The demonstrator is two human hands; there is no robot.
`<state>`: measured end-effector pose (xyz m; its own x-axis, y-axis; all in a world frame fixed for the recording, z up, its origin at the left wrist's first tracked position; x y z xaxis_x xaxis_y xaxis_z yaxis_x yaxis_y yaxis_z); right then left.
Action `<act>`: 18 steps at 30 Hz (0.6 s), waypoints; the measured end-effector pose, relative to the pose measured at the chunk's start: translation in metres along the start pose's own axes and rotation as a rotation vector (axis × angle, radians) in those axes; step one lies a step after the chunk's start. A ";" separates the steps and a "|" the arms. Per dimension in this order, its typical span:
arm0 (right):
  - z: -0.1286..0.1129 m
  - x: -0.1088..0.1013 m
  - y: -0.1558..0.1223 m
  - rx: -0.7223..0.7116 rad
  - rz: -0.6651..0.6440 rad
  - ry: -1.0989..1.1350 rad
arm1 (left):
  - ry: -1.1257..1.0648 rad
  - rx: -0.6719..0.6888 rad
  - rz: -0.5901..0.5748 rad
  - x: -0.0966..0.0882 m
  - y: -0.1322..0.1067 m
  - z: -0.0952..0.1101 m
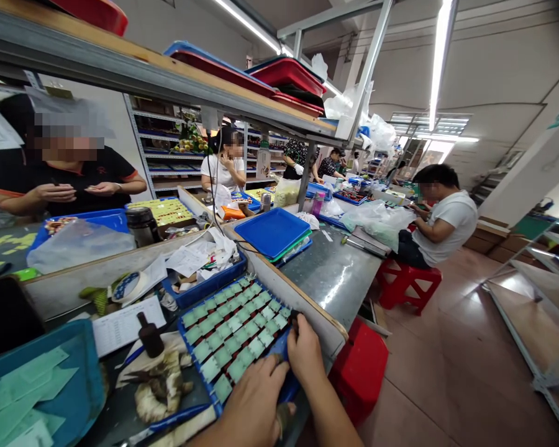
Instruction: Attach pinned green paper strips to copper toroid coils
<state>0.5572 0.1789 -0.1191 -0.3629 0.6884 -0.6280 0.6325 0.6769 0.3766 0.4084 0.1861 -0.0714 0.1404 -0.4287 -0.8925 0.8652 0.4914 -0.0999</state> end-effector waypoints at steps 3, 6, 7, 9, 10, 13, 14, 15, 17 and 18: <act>0.000 0.007 0.002 0.022 -0.039 0.017 | -0.105 -0.127 -0.069 0.017 -0.012 -0.008; 0.001 0.008 0.002 0.043 -0.078 0.026 | -0.169 -0.197 -0.074 0.022 -0.018 -0.019; 0.001 0.006 0.001 0.049 -0.084 0.031 | -0.184 -0.199 -0.061 0.020 -0.021 -0.022; 0.002 -0.002 0.000 0.062 -0.075 0.044 | -0.203 -0.182 -0.040 0.015 -0.028 -0.025; 0.002 -0.008 -0.002 0.068 -0.061 0.053 | -0.209 -0.169 -0.037 0.012 -0.033 -0.025; -0.004 -0.025 -0.018 0.072 -0.027 0.111 | -0.207 -0.153 -0.022 0.008 -0.046 -0.022; -0.008 -0.029 -0.028 0.064 -0.028 0.140 | -0.201 -0.151 -0.011 0.008 -0.049 -0.020; -0.014 -0.031 -0.039 0.050 -0.037 0.173 | -0.195 -0.142 -0.003 0.009 -0.052 -0.016; -0.026 -0.031 -0.066 0.010 -0.063 0.245 | -0.185 -0.107 -0.015 0.013 -0.059 -0.009; -0.031 -0.029 -0.080 -0.006 -0.078 0.283 | -0.183 -0.084 -0.033 0.014 -0.066 -0.006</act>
<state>0.4960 0.1127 -0.1094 -0.5870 0.6791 -0.4409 0.5916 0.7315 0.3390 0.3503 0.1526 -0.0801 0.2044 -0.5728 -0.7938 0.8287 0.5329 -0.1712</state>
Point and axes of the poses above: each hand's wrist, its own y-axis towards the middle knuckle, its own x-axis out of the palm, z = x × y, the point moved 8 cm from there along y, towards the middle knuckle, and after that the axes turned 1 degree about y, right-handed, at the moved point
